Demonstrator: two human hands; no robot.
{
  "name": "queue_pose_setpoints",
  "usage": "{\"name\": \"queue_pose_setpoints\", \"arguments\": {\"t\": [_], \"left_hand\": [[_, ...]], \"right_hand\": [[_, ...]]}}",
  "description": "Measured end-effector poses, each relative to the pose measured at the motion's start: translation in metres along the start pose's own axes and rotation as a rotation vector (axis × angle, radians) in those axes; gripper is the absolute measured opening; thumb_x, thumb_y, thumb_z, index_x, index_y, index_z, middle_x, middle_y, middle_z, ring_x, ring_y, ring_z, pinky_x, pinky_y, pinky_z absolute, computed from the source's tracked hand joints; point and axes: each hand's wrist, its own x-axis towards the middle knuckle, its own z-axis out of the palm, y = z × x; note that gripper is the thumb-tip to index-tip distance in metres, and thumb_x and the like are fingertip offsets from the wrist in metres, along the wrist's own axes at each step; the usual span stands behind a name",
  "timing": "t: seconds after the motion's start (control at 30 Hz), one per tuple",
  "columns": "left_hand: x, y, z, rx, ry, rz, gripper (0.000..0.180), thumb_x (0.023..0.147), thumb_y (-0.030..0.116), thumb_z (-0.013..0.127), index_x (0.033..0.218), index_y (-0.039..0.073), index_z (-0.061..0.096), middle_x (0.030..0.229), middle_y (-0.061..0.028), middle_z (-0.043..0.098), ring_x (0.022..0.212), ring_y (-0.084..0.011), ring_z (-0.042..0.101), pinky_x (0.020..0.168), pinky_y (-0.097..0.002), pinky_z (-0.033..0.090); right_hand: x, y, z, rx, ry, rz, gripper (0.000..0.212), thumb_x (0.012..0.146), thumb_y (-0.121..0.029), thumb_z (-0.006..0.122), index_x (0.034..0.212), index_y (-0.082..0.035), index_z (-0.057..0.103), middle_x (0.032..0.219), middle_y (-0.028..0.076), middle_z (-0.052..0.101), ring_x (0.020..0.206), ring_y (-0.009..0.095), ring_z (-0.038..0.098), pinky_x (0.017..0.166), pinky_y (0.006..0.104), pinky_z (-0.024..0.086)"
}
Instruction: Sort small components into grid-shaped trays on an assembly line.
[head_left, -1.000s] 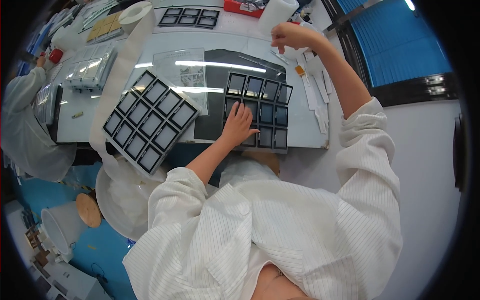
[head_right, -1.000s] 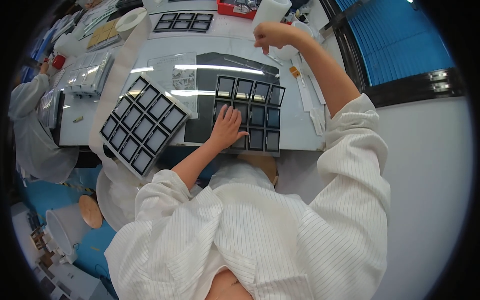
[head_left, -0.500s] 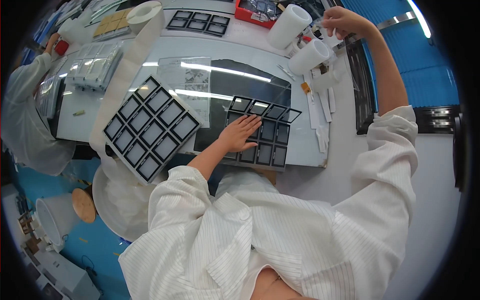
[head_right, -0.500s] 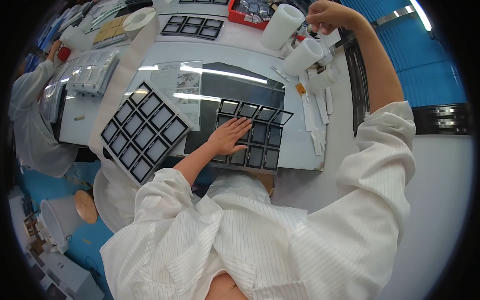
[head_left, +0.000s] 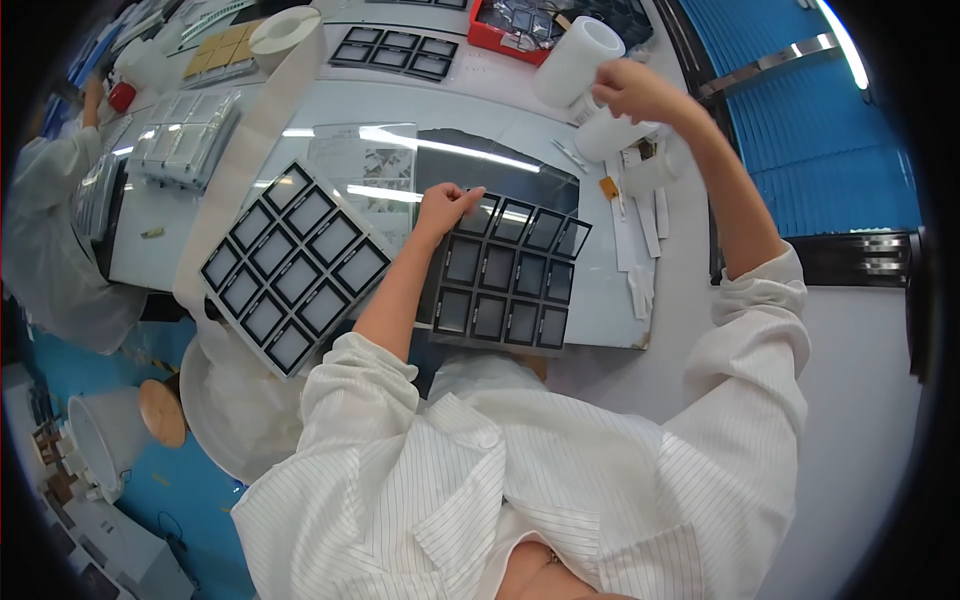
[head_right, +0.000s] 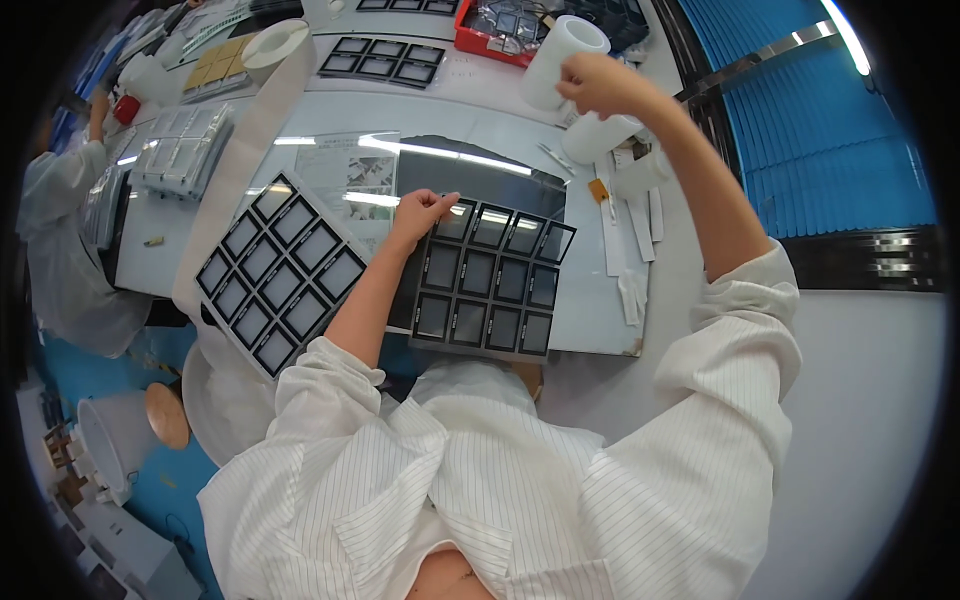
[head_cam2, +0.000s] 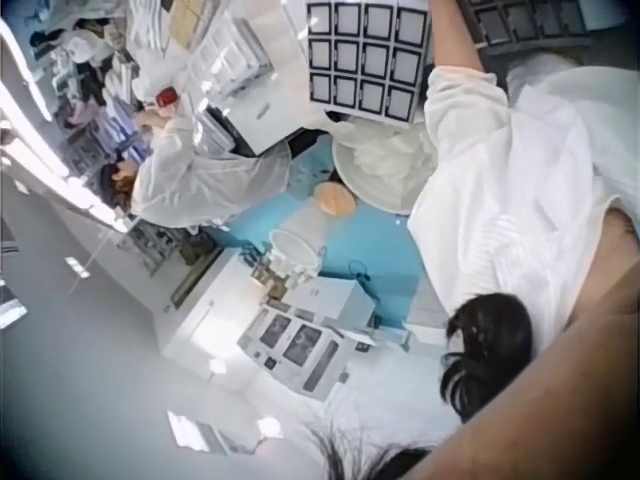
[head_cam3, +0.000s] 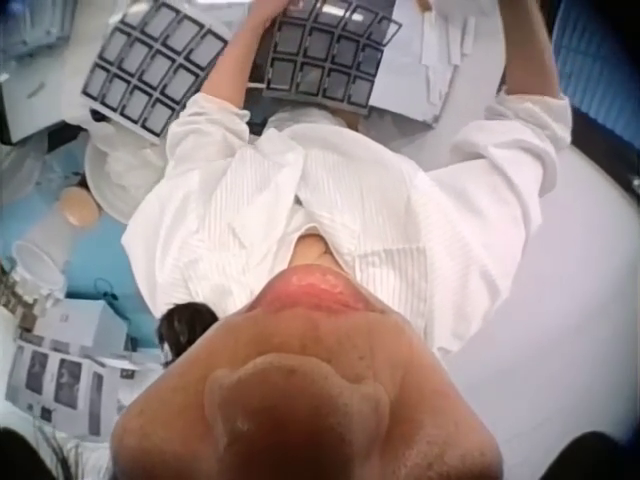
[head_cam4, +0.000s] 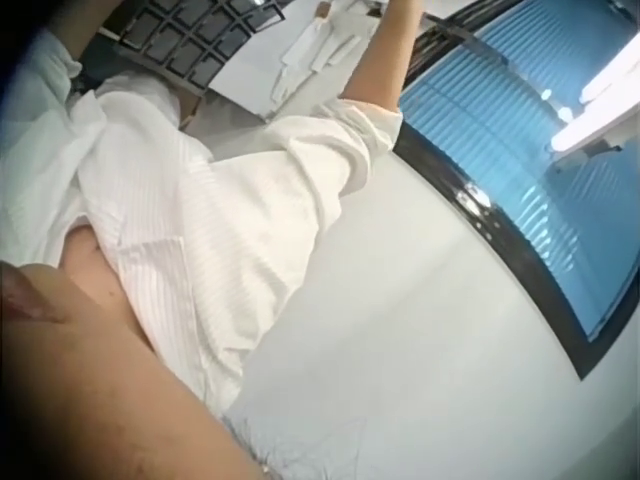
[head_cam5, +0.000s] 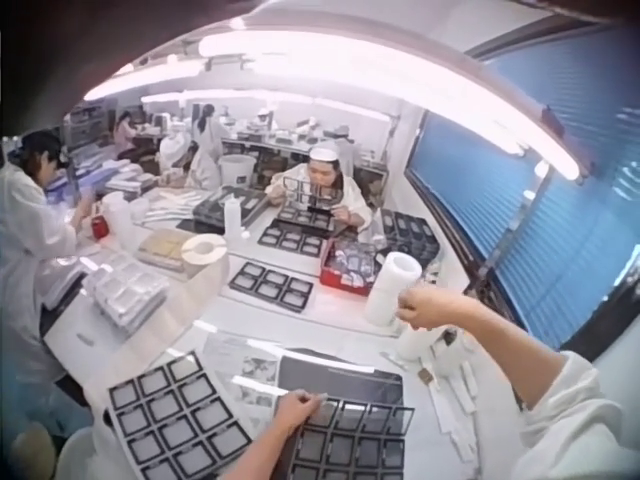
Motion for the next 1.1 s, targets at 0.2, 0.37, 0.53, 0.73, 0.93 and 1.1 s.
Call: {"name": "queue_pose_setpoints", "arguments": {"t": [0.2, 0.37, 0.53, 0.73, 0.93, 1.1], "left_hand": [[-0.008, -0.016, 0.019, -0.577, -0.063, 0.21, 0.013, 0.09, 0.013, 0.064, 0.092, 0.001, 0.062, 0.081, -0.0045, 0.067, 0.074, -0.0113, 0.064, 0.074, -0.0243, 0.052], [-0.023, -0.01, 0.028, -0.435, 0.056, 0.25, 0.012, 0.09, 0.011, 0.063, 0.093, -0.001, 0.062, 0.084, -0.0058, 0.069, 0.076, -0.0114, 0.065, 0.072, -0.0235, 0.052], [-0.039, 0.005, 0.03, -0.193, 0.153, 0.313, 0.011, 0.087, 0.009, 0.064, 0.092, 0.0, 0.063, 0.079, -0.0053, 0.07, 0.076, -0.0094, 0.066, 0.07, -0.022, 0.049], [-0.051, 0.001, 0.029, -0.081, 0.213, 0.358, 0.01, 0.087, 0.011, 0.064, 0.088, 0.001, 0.06, 0.075, -0.0058, 0.069, 0.072, -0.0104, 0.065, 0.065, -0.0235, 0.047], [-0.052, 0.001, 0.035, -0.022, 0.263, 0.389, 0.011, 0.088, 0.019, 0.062, 0.089, 0.008, 0.059, 0.073, -0.0067, 0.068, 0.07, -0.0252, 0.067, 0.061, -0.0322, 0.048], [-0.054, -0.003, 0.036, -0.043, 0.271, 0.389, 0.011, 0.087, 0.017, 0.062, 0.089, 0.007, 0.059, 0.073, -0.0072, 0.068, 0.07, -0.0253, 0.067, 0.061, -0.0324, 0.048]], "right_hand": [[-0.002, -0.031, 0.063, -0.091, -0.103, 0.038, 0.029, 0.087, -0.031, 0.064, 0.088, -0.003, 0.062, 0.088, 0.016, 0.065, 0.084, 0.028, 0.064, 0.071, 0.0408, 0.05], [-0.005, -0.051, 0.055, -0.407, 0.093, 0.02, 0.031, 0.08, -0.032, 0.071, 0.093, -0.004, 0.062, 0.092, 0.018, 0.066, 0.088, 0.031, 0.064, 0.073, 0.0421, 0.051], [0.002, -0.045, 0.059, -0.481, 0.155, -0.156, 0.036, 0.076, -0.027, 0.075, 0.101, -0.005, 0.061, 0.088, 0.015, 0.066, 0.087, 0.031, 0.064, 0.075, 0.0406, 0.052], [0.02, -0.052, 0.038, -0.42, 0.038, -0.393, 0.052, 0.07, -0.027, 0.08, 0.112, -0.004, 0.059, 0.1, 0.017, 0.065, 0.089, 0.032, 0.066, 0.074, 0.0407, 0.053], [0.046, -0.044, 0.03, -0.251, -0.243, -0.008, 0.07, 0.069, -0.024, 0.081, 0.132, -0.011, 0.051, 0.133, 0.012, 0.051, 0.124, 0.032, 0.047, 0.108, 0.0448, 0.034], [0.034, -0.084, 0.052, -0.7, 0.327, -0.677, 0.076, 0.06, -0.026, 0.084, 0.13, -0.02, 0.054, 0.136, 0.005, 0.05, 0.127, 0.026, 0.046, 0.114, 0.0549, 0.016]]}}
